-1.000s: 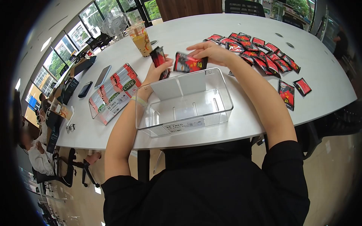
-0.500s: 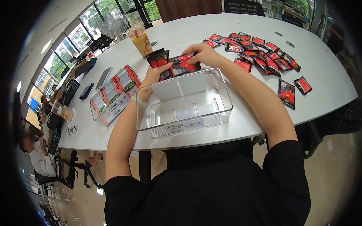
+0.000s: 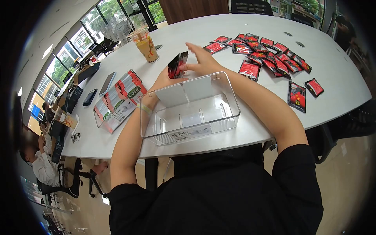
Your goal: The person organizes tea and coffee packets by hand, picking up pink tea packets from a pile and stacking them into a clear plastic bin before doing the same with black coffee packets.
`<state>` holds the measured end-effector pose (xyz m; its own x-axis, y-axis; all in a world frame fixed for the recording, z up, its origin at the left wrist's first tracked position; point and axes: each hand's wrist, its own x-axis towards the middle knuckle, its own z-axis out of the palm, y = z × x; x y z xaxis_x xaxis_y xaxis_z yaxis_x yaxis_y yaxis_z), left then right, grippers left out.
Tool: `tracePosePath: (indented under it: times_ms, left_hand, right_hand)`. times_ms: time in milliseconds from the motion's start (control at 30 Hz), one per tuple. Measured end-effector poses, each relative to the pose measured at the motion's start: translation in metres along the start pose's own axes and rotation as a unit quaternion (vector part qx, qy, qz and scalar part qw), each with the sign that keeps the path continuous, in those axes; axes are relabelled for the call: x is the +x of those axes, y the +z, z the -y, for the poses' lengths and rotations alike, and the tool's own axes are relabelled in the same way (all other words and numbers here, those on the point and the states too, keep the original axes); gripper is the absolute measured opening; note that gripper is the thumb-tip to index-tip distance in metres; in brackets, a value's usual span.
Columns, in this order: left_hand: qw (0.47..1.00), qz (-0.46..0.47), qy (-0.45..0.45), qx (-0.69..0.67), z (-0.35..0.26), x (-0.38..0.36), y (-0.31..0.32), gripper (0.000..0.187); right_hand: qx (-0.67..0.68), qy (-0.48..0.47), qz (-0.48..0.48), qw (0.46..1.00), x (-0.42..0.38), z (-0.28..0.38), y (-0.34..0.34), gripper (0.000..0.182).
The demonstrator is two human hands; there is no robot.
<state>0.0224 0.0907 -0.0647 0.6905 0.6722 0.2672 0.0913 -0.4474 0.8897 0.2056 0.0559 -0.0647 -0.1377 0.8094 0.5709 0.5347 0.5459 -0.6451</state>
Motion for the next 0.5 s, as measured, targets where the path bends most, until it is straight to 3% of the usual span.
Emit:
tracePosePath:
  times_ms: [67, 100, 233, 300, 333, 400, 433, 500]
  left_hand:
    - [0.999, -0.003, 0.029, 0.035, 0.0, 0.0, 0.001, 0.058]
    - [0.996, -0.006, 0.055, 0.068, 0.001, -0.001, 0.002, 0.061]
    - [0.988, -0.025, 0.108, 0.109, 0.015, 0.004, -0.001, 0.065]
    - [0.911, -0.098, 0.246, 0.316, 0.021, 0.008, -0.005, 0.066]
    - [0.91, -0.102, 0.245, 0.318, 0.025, 0.008, -0.004, 0.066]
    - [0.946, -0.174, 0.107, 0.253, 0.018, 0.002, 0.001, 0.067]
    - [0.945, -0.175, 0.107, 0.253, 0.013, 0.002, 0.001, 0.067]
    - [0.977, -0.179, 0.083, 0.081, 0.011, 0.005, 0.0, 0.07]
  right_hand:
    - [0.091, 0.063, 0.069, 0.991, -0.006, -0.004, 0.003, 0.086]
    - [0.091, 0.064, 0.069, 0.991, -0.008, 0.004, 0.001, 0.086]
    - [0.064, -0.042, 0.099, 0.992, -0.003, 0.011, 0.007, 0.091]
    - [0.049, -0.088, 0.081, 0.992, 0.004, 0.012, 0.01, 0.086]
    - [0.05, -0.091, 0.083, 0.991, 0.006, 0.012, 0.01, 0.086]
    - [0.033, -0.095, 0.06, 0.993, 0.01, 0.019, 0.007, 0.08]
    - [0.033, -0.095, 0.061, 0.993, 0.01, 0.023, 0.005, 0.08]
    - [0.079, -0.04, 0.06, 0.994, 0.007, 0.038, 0.0, 0.074]
